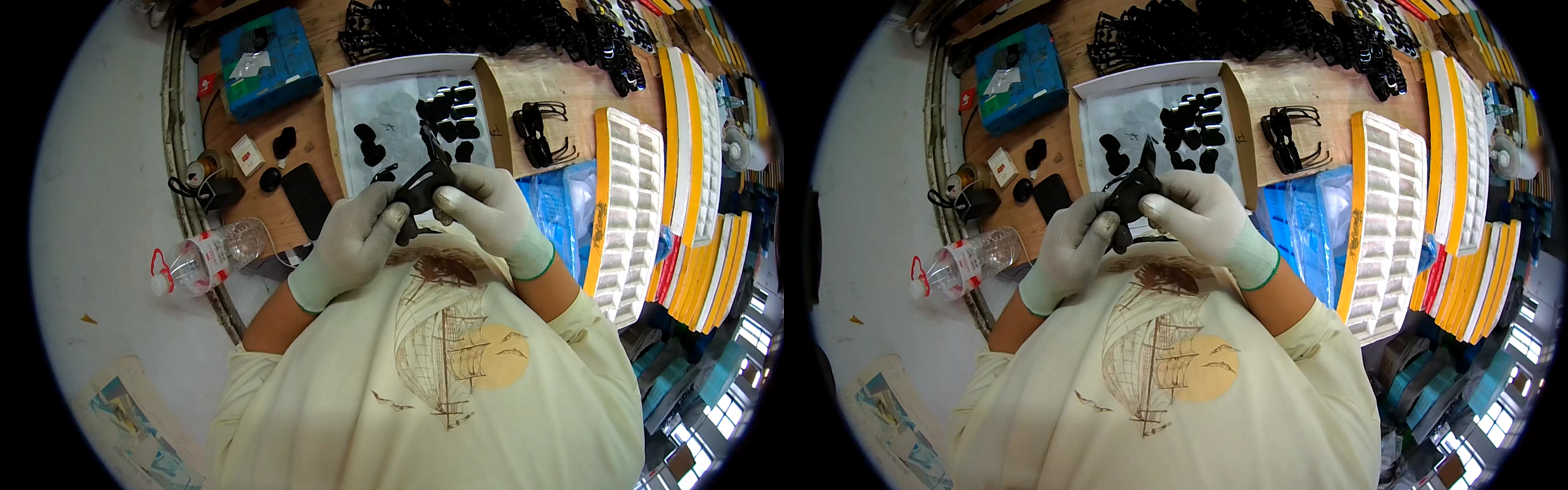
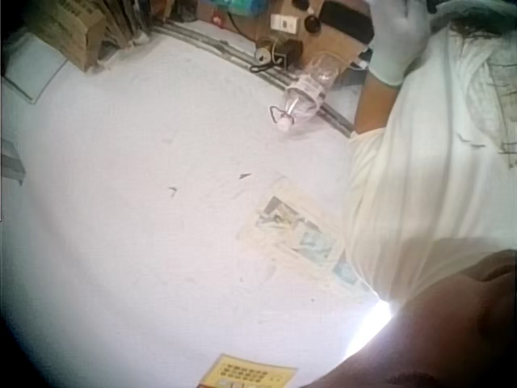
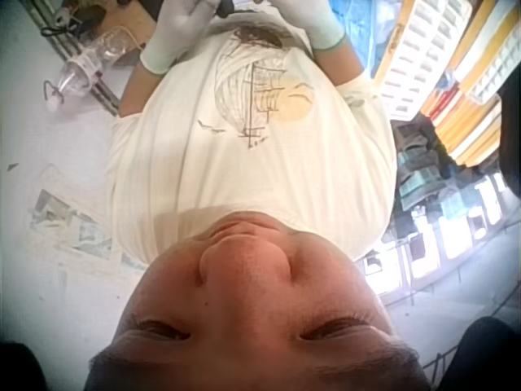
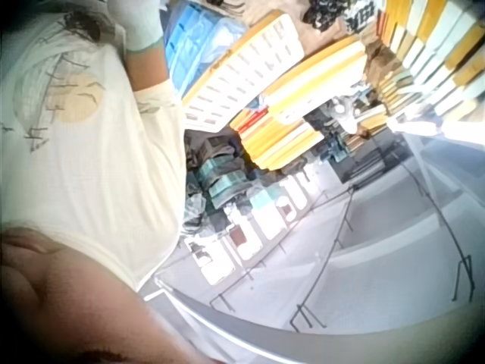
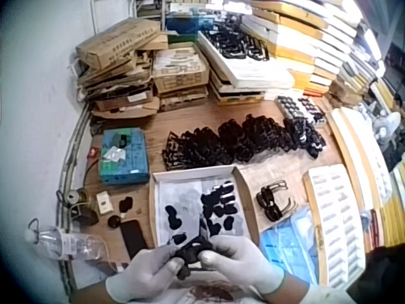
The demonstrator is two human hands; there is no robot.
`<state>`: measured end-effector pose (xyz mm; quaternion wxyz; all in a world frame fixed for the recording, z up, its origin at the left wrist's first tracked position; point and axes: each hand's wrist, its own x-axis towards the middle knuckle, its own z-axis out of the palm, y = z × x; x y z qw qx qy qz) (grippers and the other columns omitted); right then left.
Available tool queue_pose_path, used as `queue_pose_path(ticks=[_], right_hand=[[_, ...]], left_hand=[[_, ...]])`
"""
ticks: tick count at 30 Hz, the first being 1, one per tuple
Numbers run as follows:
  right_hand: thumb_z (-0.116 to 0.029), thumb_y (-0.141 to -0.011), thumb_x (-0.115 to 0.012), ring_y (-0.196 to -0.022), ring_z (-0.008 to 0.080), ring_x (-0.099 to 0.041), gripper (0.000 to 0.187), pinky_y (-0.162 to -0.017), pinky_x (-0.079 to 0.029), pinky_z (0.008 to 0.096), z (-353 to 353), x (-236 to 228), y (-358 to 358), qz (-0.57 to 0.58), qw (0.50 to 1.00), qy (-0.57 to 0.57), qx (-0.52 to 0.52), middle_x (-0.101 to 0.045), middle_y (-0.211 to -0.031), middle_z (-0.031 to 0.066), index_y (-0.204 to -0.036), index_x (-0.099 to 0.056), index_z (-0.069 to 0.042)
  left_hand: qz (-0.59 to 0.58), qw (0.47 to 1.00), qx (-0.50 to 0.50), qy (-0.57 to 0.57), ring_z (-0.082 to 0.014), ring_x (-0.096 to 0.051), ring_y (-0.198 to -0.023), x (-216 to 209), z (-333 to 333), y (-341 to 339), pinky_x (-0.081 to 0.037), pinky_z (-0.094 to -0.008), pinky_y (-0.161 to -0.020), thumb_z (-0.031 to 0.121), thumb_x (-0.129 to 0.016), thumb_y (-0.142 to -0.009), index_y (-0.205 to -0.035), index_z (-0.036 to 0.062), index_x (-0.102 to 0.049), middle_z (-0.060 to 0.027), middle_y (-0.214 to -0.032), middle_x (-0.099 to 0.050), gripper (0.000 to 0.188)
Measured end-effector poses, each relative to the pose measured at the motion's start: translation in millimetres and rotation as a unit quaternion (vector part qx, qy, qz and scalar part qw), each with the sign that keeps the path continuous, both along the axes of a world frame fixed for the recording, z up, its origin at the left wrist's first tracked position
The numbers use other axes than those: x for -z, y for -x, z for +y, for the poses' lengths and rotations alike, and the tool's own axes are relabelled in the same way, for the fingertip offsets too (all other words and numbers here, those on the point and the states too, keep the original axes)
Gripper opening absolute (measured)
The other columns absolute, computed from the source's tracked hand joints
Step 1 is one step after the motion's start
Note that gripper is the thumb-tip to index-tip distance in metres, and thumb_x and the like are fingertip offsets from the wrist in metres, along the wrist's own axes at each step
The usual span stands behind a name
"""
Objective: The person picks small black rubber pieces from a tray and attaches them to black plastic frames, then places the assembled units into a white foam tray. The process repeats with multiple units.
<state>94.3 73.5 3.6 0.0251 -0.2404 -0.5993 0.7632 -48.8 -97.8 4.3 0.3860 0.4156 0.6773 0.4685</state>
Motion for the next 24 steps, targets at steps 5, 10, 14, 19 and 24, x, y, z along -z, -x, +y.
queue_pose_path(ticks=[5, 10, 14, 19, 24], right_hand=[[-0.024, -0.094, -0.067, -0.071, 0.0068, -0.054, 0.029, -0.064, -0.045, 0.0241, 6, 2, -3, -0.013, 0.999, 0.013, -0.029, -0.062, -0.075, 0.0012, -0.094, -0.069, 0.004], [-0.023, -0.094, -0.067, -0.071, 0.0068, -0.054, 0.027, -0.064, -0.045, 0.0243, 3, 0, -1, 0.004, 0.999, 0.031, -0.025, -0.062, -0.075, 0.0016, -0.093, -0.069, 0.004], [-0.022, -0.094, -0.066, -0.071, 0.0060, -0.053, 0.026, -0.064, -0.045, 0.0244, 4, 7, -4, 0.013, 0.998, -0.026, -0.047, -0.063, -0.075, 0.0011, -0.094, -0.069, 0.004], [-0.021, -0.094, -0.064, -0.071, 0.0061, -0.054, 0.027, -0.064, -0.046, 0.0256, -1, -5, -2, -0.004, 0.999, -0.030, -0.030, -0.063, -0.075, 0.0000, -0.095, -0.068, 0.005], [-0.022, -0.094, -0.064, -0.071, 0.0065, -0.054, 0.028, -0.062, -0.046, 0.0261, -8, -11, -4, -0.059, 0.995, -0.078, -0.025, -0.063, -0.075, 0.0006, -0.096, -0.068, 0.005]], left_hand=[[-0.057, 0.997, 0.049, -0.007, -0.0235, -0.067, -0.067, -8, 1, 3, -0.052, -0.0341, -0.064, 0.018, -0.049, -0.102, -0.110, -0.0048, -0.059, -0.0146, -0.076, -0.066, 0.026], [-0.053, 0.996, 0.065, 0.024, -0.0122, -0.058, -0.067, -15, -1, 6, -0.048, -0.0287, -0.065, 0.026, -0.050, -0.102, -0.115, -0.0065, -0.059, -0.0063, -0.076, -0.066, 0.036], [-0.057, 0.997, 0.046, 0.007, -0.0116, -0.059, -0.069, -11, -4, 6, -0.048, -0.0280, -0.065, 0.028, -0.050, -0.102, -0.113, -0.0059, -0.060, -0.0060, -0.076, -0.066, 0.037], [-0.040, 0.999, 0.010, 0.001, -0.0125, -0.061, -0.067, -3, -7, 1, -0.049, -0.0275, -0.065, 0.022, -0.051, -0.100, -0.108, -0.0055, -0.060, -0.0065, -0.073, -0.066, 0.030], [0.005, 1.000, 0.000, 0.015, -0.0140, -0.062, -0.063, -8, -6, -5, -0.050, -0.0288, -0.062, 0.017, -0.050, -0.098, -0.103, -0.0056, -0.060, -0.0088, -0.070, -0.066, 0.025]])
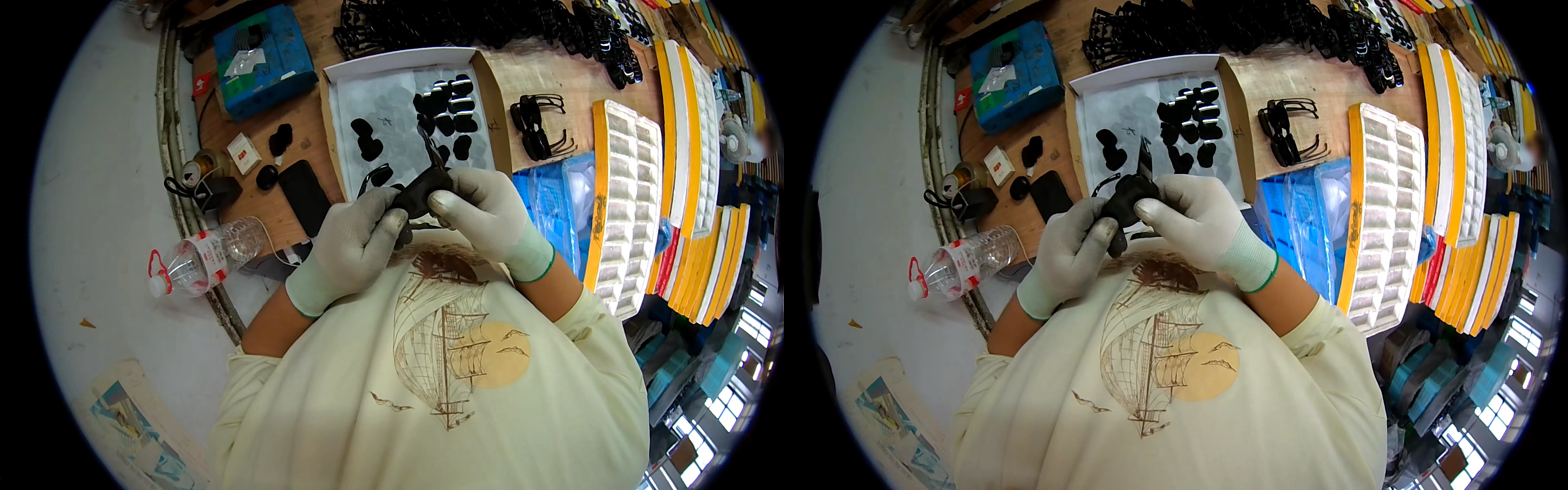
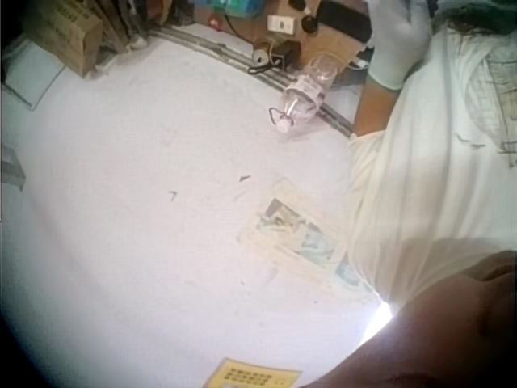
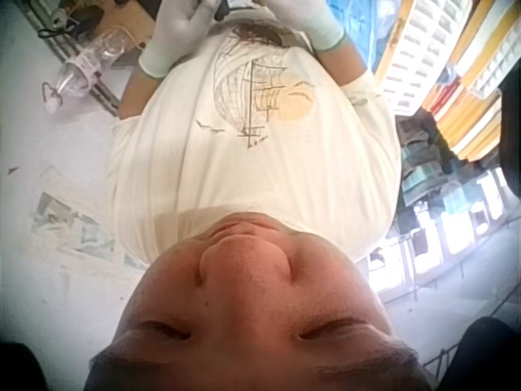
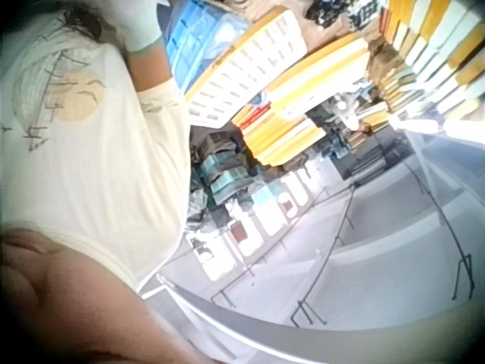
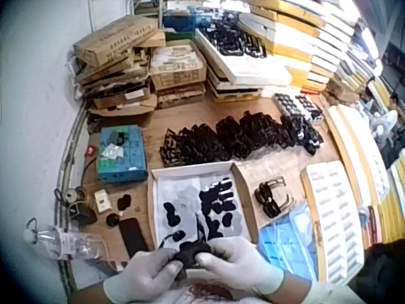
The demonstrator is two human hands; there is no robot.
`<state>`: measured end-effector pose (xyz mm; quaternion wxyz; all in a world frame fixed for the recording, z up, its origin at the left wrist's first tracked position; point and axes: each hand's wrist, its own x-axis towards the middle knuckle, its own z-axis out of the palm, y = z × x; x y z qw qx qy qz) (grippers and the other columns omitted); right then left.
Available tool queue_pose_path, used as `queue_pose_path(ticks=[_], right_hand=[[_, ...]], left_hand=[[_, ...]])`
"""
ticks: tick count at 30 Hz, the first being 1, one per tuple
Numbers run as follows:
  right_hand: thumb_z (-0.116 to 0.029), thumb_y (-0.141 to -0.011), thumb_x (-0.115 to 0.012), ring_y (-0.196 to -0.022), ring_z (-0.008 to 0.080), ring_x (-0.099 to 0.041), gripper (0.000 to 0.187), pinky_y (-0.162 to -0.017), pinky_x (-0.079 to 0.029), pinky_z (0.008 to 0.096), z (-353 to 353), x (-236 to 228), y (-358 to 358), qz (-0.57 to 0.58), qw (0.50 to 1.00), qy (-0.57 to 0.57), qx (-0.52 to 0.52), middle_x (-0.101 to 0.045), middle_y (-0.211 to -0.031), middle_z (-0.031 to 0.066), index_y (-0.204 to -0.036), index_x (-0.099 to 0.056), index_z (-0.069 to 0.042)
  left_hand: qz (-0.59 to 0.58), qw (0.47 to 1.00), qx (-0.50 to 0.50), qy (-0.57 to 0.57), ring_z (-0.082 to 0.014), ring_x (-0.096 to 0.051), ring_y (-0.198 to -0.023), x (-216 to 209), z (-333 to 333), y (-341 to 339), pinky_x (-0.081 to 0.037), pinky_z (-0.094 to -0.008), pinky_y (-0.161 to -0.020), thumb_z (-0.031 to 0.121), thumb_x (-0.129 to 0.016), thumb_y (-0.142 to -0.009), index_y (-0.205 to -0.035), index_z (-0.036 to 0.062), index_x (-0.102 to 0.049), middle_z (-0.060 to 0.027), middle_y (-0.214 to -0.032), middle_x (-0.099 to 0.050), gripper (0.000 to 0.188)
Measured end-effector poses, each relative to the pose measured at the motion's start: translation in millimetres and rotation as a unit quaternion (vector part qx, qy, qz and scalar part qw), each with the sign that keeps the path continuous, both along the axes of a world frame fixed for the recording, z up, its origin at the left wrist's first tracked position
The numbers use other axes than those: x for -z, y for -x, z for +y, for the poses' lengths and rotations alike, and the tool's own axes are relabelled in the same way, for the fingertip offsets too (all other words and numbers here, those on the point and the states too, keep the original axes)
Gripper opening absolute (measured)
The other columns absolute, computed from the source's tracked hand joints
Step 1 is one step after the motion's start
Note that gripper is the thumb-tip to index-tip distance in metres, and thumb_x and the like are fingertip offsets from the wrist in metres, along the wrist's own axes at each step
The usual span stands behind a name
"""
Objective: The person picks small black rubber pieces from a tray and attaches them to black plastic frames, then places the assembled units into a white foam tray. The process repeats with multiple units.
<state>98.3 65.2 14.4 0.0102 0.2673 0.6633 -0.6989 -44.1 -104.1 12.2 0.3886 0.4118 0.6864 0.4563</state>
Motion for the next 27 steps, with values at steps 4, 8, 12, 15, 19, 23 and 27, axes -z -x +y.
queue_pose_path(ticks=[4, 8, 12, 15, 19, 23, 27], right_hand=[[-0.024, -0.095, -0.064, -0.071, 0.0066, -0.054, 0.030, -0.062, -0.046, 0.0261, -6, 5, -5, -0.023, 1.000, 0.007, 0.009, -0.062, -0.075, 0.0011, -0.095, -0.067, 0.005], [-0.026, -0.095, -0.063, -0.071, 0.0064, -0.053, 0.029, -0.063, -0.044, 0.0251, -7, 8, -9, 0.002, 0.996, 0.085, 0.025, -0.061, -0.076, 0.0005, -0.093, -0.067, 0.003], [-0.026, -0.095, -0.064, -0.072, 0.0063, -0.052, 0.029, -0.063, -0.043, 0.0243, -8, 12, -11, 0.041, 0.989, 0.131, 0.045, -0.061, -0.078, -0.0002, -0.095, -0.067, 0.002], [-0.023, -0.094, -0.065, -0.074, 0.0061, -0.054, 0.027, -0.065, -0.045, 0.0247, -5, 4, -11, 0.028, 0.992, 0.118, 0.022, -0.063, -0.080, 0.0004, -0.097, -0.067, 0.004], [-0.020, -0.093, -0.067, -0.075, 0.0056, -0.055, 0.026, -0.066, -0.047, 0.0248, -1, -14, -4, 0.007, 0.997, 0.070, -0.011, -0.065, -0.082, 0.0017, -0.098, -0.068, 0.006], [-0.019, -0.094, -0.066, -0.074, 0.0056, -0.057, 0.026, -0.066, -0.048, 0.0247, 5, 1, -2, -0.007, 0.999, -0.012, -0.036, -0.068, -0.084, 0.0026, -0.099, -0.069, 0.006], [-0.018, -0.094, -0.066, -0.077, 0.0060, -0.058, 0.025, -0.070, -0.050, 0.0248, 1, -4, 1, -0.022, 1.000, -0.020, -0.001, -0.068, -0.084, 0.0030, -0.101, -0.069, 0.006]], left_hand=[[-0.001, 1.000, 0.003, -0.008, -0.0143, -0.063, -0.062, 6, -3, -4, -0.050, -0.0288, -0.062, 0.017, -0.050, -0.098, -0.104, -0.0056, -0.062, -0.0097, -0.069, -0.066, 0.026], [-0.040, 0.999, 0.001, -0.009, -0.0132, -0.062, -0.062, 4, -2, -6, -0.049, -0.0277, -0.062, 0.018, -0.051, -0.099, -0.105, -0.0056, -0.063, -0.0086, -0.069, -0.065, 0.028], [-0.108, 0.993, 0.012, 0.039, -0.0111, -0.061, -0.062, -5, 2, -1, -0.048, -0.0264, -0.061, 0.020, -0.052, -0.099, -0.103, -0.0055, -0.063, -0.0068, -0.068, -0.065, 0.028], [-0.104, 0.994, 0.003, 0.040, -0.0117, -0.061, -0.061, -6, 1, -1, -0.048, -0.0269, -0.059, 0.019, -0.055, -0.097, -0.101, -0.0045, -0.063, -0.0069, -0.067, -0.064, 0.025], [-0.072, 0.997, -0.017, 0.024, -0.0186, -0.065, -0.056, -12, 3, -4, -0.049, -0.0305, -0.054, 0.016, -0.060, -0.094, -0.098, -0.0020, -0.063, -0.0107, -0.065, -0.064, 0.018], [0.053, 0.997, -0.052, 0.011, -0.0118, -0.062, -0.057, -5, 7, -14, -0.048, -0.0284, -0.055, 0.016, -0.062, -0.094, -0.099, -0.0038, -0.061, -0.0079, -0.065, -0.065, 0.020], [0.094, 0.993, -0.069, -0.023, -0.0349, -0.066, -0.058, 1, 15, -21, -0.049, -0.0380, -0.054, 0.016, -0.061, -0.094, -0.098, 0.0007, -0.060, -0.0209, -0.068, -0.060, 0.016]])
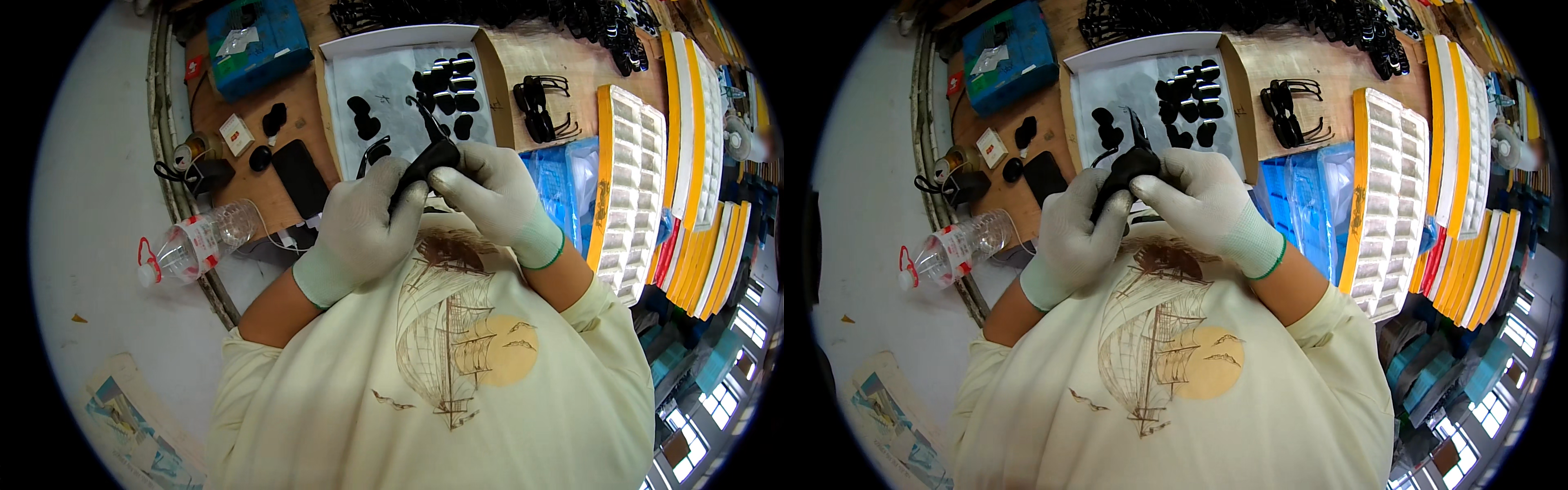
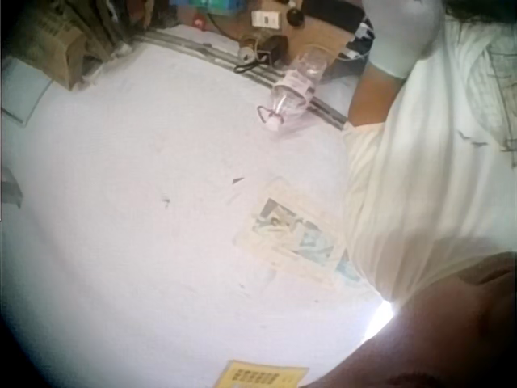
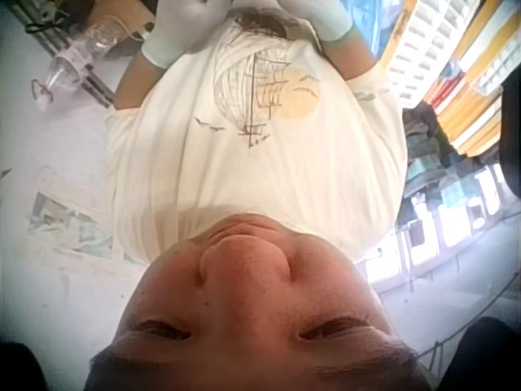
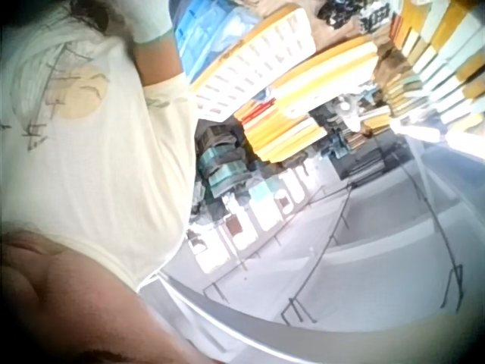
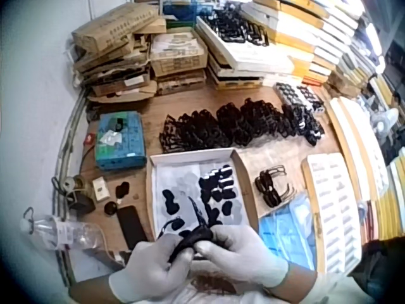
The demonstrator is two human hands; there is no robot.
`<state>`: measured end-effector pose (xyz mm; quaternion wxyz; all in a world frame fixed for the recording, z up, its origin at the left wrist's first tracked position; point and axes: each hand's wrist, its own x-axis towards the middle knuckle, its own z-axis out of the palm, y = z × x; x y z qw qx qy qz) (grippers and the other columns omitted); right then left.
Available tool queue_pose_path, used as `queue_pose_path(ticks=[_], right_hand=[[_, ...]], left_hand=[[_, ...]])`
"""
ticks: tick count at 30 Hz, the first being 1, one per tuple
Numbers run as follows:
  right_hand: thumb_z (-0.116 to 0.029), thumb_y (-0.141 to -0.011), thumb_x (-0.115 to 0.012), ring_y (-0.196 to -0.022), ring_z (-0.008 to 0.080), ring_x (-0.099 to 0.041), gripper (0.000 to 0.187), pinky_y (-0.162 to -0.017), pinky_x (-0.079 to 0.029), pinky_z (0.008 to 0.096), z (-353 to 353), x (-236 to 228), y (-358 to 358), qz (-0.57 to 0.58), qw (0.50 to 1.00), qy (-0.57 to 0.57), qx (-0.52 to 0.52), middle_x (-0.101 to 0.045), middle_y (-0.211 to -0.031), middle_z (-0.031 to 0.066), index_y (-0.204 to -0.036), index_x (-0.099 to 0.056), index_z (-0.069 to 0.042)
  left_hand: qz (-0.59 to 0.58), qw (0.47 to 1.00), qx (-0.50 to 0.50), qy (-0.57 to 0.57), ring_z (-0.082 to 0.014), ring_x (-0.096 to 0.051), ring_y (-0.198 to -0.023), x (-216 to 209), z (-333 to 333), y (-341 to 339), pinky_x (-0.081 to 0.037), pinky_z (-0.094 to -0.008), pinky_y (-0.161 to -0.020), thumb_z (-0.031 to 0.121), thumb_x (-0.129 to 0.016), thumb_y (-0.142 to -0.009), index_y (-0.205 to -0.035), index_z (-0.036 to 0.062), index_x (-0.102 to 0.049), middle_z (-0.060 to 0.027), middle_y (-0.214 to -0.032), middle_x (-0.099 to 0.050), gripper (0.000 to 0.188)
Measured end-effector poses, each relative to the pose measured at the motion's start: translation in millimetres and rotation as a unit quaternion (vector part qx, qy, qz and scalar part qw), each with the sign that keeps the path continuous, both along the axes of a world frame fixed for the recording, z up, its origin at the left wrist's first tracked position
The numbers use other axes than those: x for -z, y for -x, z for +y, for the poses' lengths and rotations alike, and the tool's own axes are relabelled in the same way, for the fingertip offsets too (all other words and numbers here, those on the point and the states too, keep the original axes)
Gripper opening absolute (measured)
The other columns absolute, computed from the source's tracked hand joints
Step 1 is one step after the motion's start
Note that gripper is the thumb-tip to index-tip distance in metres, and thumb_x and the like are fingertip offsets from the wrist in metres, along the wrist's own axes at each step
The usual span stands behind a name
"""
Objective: The person picks small black rubber pieces from a tray and attaches them to black plastic frames, then places the assembled units into a white foam tray. The process repeats with multiple units.
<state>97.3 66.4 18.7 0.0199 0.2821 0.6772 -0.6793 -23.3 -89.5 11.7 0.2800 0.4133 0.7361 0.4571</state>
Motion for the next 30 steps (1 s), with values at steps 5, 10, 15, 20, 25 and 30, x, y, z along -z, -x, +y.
queue_pose_path(ticks=[5, 10, 15, 20, 25, 30], right_hand=[[-0.016, -0.090, -0.070, -0.086, 0.0092, -0.061, 0.033, -0.079, -0.052, 0.0266, 8, 0, -2, 0.033, 0.992, 0.122, 0.028, -0.068, -0.093, 0.0060, -0.113, -0.065, 0.008], [-0.015, -0.087, -0.071, -0.094, 0.0145, -0.064, 0.051, -0.085, -0.053, 0.0280, 30, 19, -19, 0.016, 0.985, 0.172, 0.022, -0.067, -0.102, 0.0107, -0.128, -0.056, 0.010], [-0.021, -0.086, -0.074, -0.091, 0.0135, -0.064, 0.054, -0.081, -0.054, 0.0280, 41, 33, -26, -0.014, 0.993, 0.115, 0.022, -0.068, -0.100, 0.0104, -0.126, -0.057, 0.010], [-0.024, -0.082, -0.079, -0.103, 0.0126, -0.060, 0.072, -0.079, -0.054, 0.0277, 49, 54, -25, 0.066, 0.987, 0.091, 0.113, -0.060, -0.121, 0.0162, -0.139, -0.046, 0.007], [-0.026, -0.079, -0.078, -0.109, 0.0253, -0.058, 0.059, -0.102, -0.043, 0.0365, 66, 68, -20, 0.110, 0.989, -0.060, -0.078, -0.056, -0.125, 0.0166, -0.125, -0.057, 0.003], [-0.024, -0.089, -0.068, -0.081, 0.0117, -0.061, 0.028, -0.073, -0.049, 0.0299, 89, 48, -40, -0.016, 0.997, 0.049, -0.051, -0.066, -0.081, 0.0069, -0.091, -0.068, 0.004]], left_hand=[[-0.082, 0.993, 0.023, 0.080, -0.0126, -0.062, -0.063, 0, 5, 5, -0.049, -0.0287, -0.060, 0.019, -0.057, -0.097, -0.111, -0.0047, -0.058, -0.0093, -0.074, -0.066, 0.027], [-0.308, 0.947, -0.058, 0.076, -0.0118, -0.058, -0.073, -9, 14, 4, -0.049, -0.0272, -0.068, 0.016, -0.053, -0.095, -0.129, -0.0060, -0.047, -0.0111, -0.092, -0.063, 0.041], [-0.222, 0.963, -0.052, 0.141, -0.0112, -0.059, -0.066, -8, 30, 0, -0.048, -0.0265, -0.060, 0.013, -0.052, -0.094, -0.130, -0.0068, -0.044, -0.0103, -0.085, -0.063, 0.042], [-0.256, 0.941, -0.037, 0.220, -0.0123, -0.059, -0.060, -13, 49, -4, -0.048, -0.0274, -0.057, 0.012, -0.052, -0.093, -0.131, -0.0073, -0.042, -0.0118, -0.082, -0.064, 0.044], [-0.056, 0.964, 0.110, 0.236, -0.0149, -0.063, -0.064, 5, 52, 2, -0.050, -0.0299, -0.061, 0.013, -0.057, -0.089, -0.127, -0.0028, -0.050, -0.0121, -0.085, -0.067, 0.042], [-0.113, 0.983, -0.124, 0.070, -0.0168, -0.068, -0.084, 27, 56, 77, -0.054, -0.0324, -0.075, 0.025, -0.060, -0.091, -0.115, -0.0029, -0.062, -0.0093, -0.093, -0.070, 0.037]])
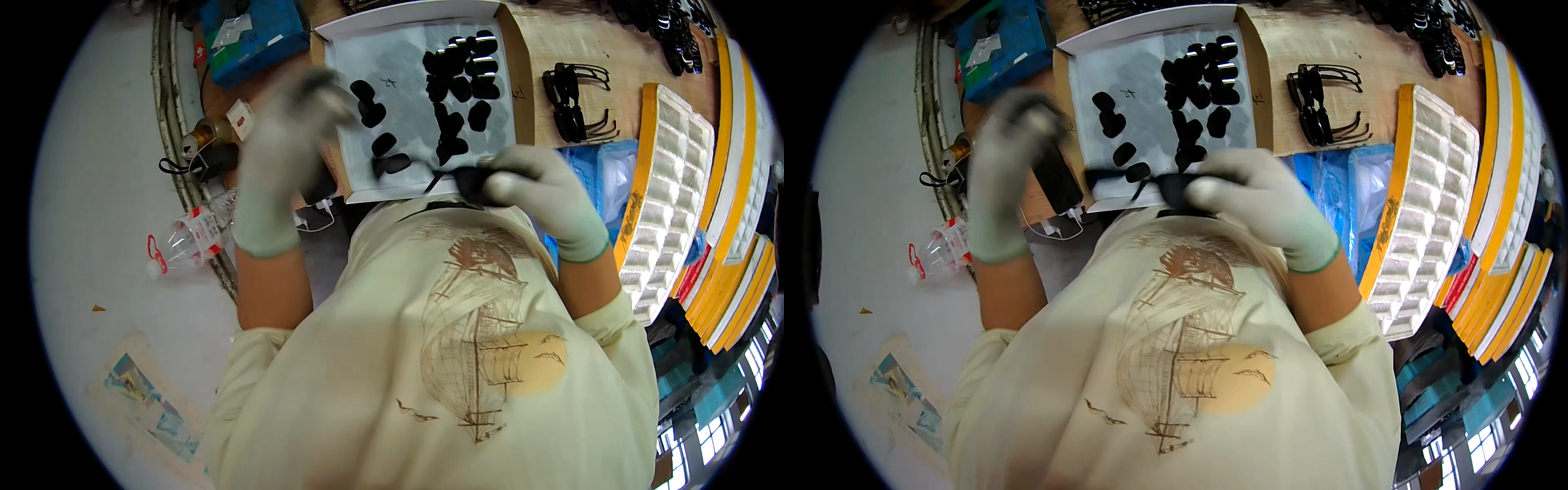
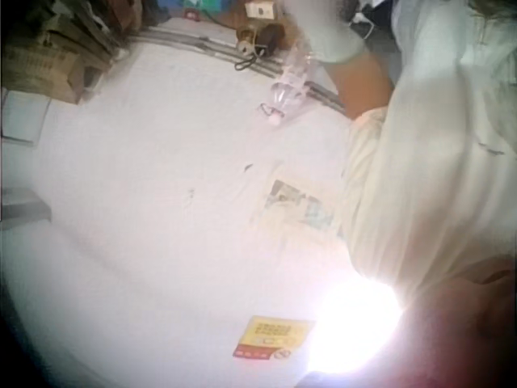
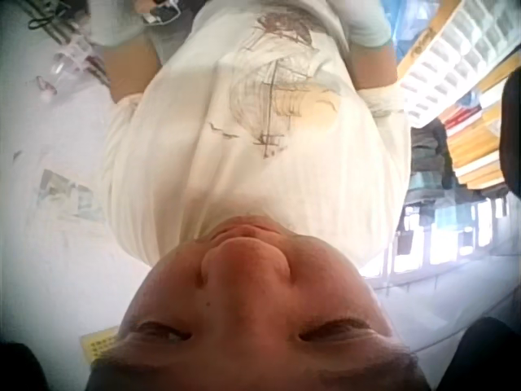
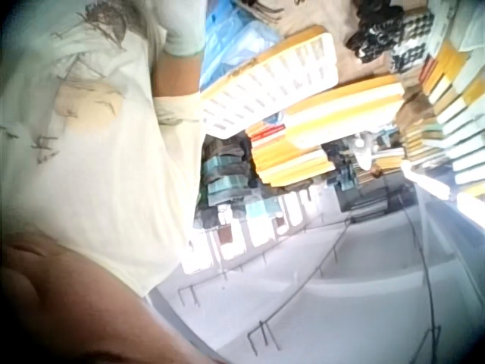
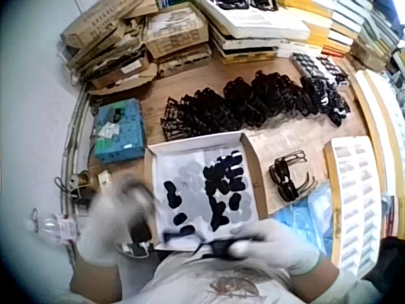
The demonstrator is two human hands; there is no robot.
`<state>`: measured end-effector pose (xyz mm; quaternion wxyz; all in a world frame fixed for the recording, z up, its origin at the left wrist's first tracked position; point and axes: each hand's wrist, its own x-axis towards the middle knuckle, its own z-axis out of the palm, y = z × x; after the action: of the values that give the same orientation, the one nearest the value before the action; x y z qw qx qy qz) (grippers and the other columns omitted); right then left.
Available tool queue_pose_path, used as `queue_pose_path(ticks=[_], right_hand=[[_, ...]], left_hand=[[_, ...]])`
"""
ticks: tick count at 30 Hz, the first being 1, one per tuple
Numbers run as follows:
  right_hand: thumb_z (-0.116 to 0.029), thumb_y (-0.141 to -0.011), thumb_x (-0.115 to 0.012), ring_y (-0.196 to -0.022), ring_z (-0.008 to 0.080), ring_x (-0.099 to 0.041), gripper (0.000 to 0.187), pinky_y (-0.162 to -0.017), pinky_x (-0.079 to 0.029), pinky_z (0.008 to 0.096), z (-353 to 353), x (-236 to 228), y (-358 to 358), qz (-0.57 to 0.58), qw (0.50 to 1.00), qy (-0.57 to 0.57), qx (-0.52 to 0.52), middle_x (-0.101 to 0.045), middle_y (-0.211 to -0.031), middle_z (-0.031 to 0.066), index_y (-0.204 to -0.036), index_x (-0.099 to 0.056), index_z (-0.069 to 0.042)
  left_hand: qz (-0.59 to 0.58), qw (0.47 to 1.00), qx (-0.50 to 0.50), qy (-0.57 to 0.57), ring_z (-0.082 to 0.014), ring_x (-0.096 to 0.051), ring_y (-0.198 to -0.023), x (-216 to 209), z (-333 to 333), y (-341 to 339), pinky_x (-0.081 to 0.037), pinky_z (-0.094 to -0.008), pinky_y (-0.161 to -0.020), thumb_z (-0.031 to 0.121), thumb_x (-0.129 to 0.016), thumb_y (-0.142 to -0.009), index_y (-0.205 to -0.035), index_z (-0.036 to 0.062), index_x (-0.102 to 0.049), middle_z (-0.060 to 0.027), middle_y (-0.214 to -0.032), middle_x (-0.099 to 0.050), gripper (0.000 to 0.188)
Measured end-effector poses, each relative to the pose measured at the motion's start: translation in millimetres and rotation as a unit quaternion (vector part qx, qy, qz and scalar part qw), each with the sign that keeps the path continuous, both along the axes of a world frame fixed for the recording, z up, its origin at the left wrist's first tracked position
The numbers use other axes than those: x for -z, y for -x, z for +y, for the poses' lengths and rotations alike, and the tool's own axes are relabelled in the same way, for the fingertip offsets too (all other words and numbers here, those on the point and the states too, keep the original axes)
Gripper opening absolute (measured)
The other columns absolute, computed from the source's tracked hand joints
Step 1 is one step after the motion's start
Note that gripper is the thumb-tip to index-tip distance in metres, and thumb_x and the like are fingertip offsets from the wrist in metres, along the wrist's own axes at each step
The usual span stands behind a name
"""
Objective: The person picks small black rubber pieces from a tray and attaches them to black plastic frames, then places the assembled units into a white foam tray. The process repeats with multiple units.
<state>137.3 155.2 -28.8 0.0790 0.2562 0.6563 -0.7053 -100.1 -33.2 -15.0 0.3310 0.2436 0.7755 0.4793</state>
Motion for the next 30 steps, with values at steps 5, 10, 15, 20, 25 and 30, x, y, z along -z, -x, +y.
queue_pose_path(ticks=[5, 10, 15, 20, 25, 30], right_hand=[[-0.016, -0.091, -0.060, -0.103, 0.0215, -0.064, 0.062, -0.095, -0.048, 0.0321, 13, -2, -13, 0.070, 0.978, 0.118, 0.159, -0.064, -0.114, 0.0136, -0.144, -0.039, 0.010], [-0.009, -0.089, -0.062, -0.115, 0.0230, -0.061, 0.067, -0.102, -0.046, 0.0347, -2, -5, -10, 0.089, 0.975, 0.101, 0.175, -0.059, -0.122, 0.0143, -0.148, -0.034, 0.008], [-0.008, -0.089, -0.062, -0.116, 0.0237, -0.061, 0.068, -0.101, -0.046, 0.0341, -11, -4, -12, 0.085, 0.973, 0.098, 0.193, -0.057, -0.122, 0.0133, -0.148, -0.032, 0.007], [-0.006, -0.089, -0.062, -0.118, 0.0250, -0.061, 0.066, -0.101, -0.045, 0.0342, -18, -2, -4, 0.094, 0.972, 0.095, 0.192, -0.057, -0.123, 0.0133, -0.147, -0.034, 0.007], [-0.003, -0.089, -0.061, -0.120, 0.0246, -0.060, 0.066, -0.101, -0.045, 0.0341, -29, 0, 3, 0.109, 0.967, 0.133, 0.190, -0.056, -0.125, 0.0138, -0.148, -0.032, 0.008], [-0.001, -0.088, -0.060, -0.122, 0.0232, -0.058, 0.069, -0.103, -0.045, 0.0344, -41, 0, 7, 0.090, 0.969, 0.127, 0.190, -0.056, -0.128, 0.0153, -0.149, -0.030, 0.009]], left_hand=[[0.348, 0.914, 0.070, 0.195, -0.0325, -0.067, -0.110, 99, 5, 64, -0.052, -0.0423, -0.096, 0.019, -0.061, -0.088, -0.123, 0.0068, -0.065, -0.0182, -0.118, -0.069, 0.037], [0.346, 0.802, 0.310, 0.375, -0.0318, -0.059, -0.120, 146, 44, 35, -0.051, -0.0434, -0.099, 0.002, -0.052, -0.089, -0.128, 0.0145, -0.060, -0.0111, -0.130, -0.060, 0.042], [0.333, 0.779, 0.322, 0.422, -0.0322, -0.059, -0.119, 158, 49, 42, -0.051, -0.0422, -0.098, 0.000, -0.052, -0.088, -0.124, 0.0145, -0.062, -0.0117, -0.127, -0.060, 0.040], [0.376, 0.766, 0.353, 0.384, -0.0301, -0.058, -0.122, 152, 44, 46, -0.051, -0.0419, -0.098, 0.002, -0.057, -0.085, -0.124, 0.0156, -0.062, -0.0106, -0.124, -0.059, 0.041], [0.364, 0.777, 0.365, 0.362, -0.0311, -0.057, -0.122, 154, 29, 43, -0.049, -0.0428, -0.100, 0.002, -0.056, -0.085, -0.125, 0.0151, -0.061, -0.0116, -0.125, -0.058, 0.042], [0.354, 0.761, 0.385, 0.384, -0.0312, -0.056, -0.123, 165, 22, 48, -0.049, -0.0419, -0.100, 0.002, -0.056, -0.086, -0.125, 0.0150, -0.061, -0.0118, -0.125, -0.058, 0.042]])
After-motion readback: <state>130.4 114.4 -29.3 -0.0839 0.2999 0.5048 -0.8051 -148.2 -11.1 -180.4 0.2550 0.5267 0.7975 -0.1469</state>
